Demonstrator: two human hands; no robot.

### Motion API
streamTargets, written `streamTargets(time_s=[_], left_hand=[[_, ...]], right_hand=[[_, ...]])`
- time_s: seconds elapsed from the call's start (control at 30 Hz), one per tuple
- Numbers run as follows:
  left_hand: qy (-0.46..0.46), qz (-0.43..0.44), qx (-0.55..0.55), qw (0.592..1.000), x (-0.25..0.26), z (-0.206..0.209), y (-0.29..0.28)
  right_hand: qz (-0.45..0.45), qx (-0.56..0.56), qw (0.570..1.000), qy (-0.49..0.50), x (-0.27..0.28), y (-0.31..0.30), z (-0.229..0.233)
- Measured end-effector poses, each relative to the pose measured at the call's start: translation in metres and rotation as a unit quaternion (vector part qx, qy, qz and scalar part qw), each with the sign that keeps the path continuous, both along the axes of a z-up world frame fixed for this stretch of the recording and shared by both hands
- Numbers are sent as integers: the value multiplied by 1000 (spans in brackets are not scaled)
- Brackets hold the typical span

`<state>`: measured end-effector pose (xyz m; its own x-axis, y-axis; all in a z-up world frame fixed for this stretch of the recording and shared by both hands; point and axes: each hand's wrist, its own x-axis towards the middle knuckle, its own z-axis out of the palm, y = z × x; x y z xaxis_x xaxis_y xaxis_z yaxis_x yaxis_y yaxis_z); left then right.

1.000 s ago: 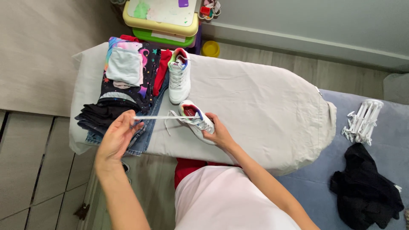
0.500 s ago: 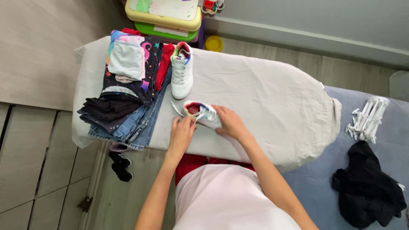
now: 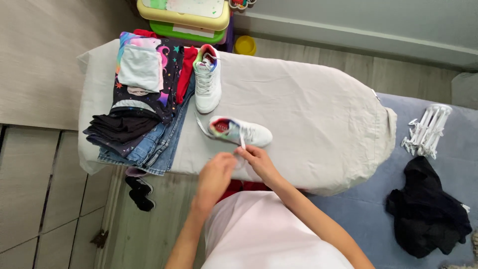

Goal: The person is threading laces into a pair of white sneakers.

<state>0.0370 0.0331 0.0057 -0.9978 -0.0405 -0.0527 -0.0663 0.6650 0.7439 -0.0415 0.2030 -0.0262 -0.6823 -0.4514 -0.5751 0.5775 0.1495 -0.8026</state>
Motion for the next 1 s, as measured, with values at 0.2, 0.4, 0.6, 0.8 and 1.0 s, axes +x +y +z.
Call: streamTargets(time_s=[0.2, 0.4, 0.6, 0.8, 1.0], left_hand=[[140, 33, -99, 985, -63, -31, -10], [139, -23, -255, 957, -78, -40, -7], [83, 5, -223, 971, -49, -47, 50], [76, -39, -166, 982, -46, -40, 38], [41, -1, -105, 994, -52, -33, 41]], right_hand=[[13, 127, 971, 200, 18, 29, 32], [7, -46, 934, 355, 24, 68, 87], [-58, -225, 896, 378, 42, 118, 56], [-105, -204, 970, 77, 47, 117, 6], [-17, 140, 929, 343, 15, 64, 51]])
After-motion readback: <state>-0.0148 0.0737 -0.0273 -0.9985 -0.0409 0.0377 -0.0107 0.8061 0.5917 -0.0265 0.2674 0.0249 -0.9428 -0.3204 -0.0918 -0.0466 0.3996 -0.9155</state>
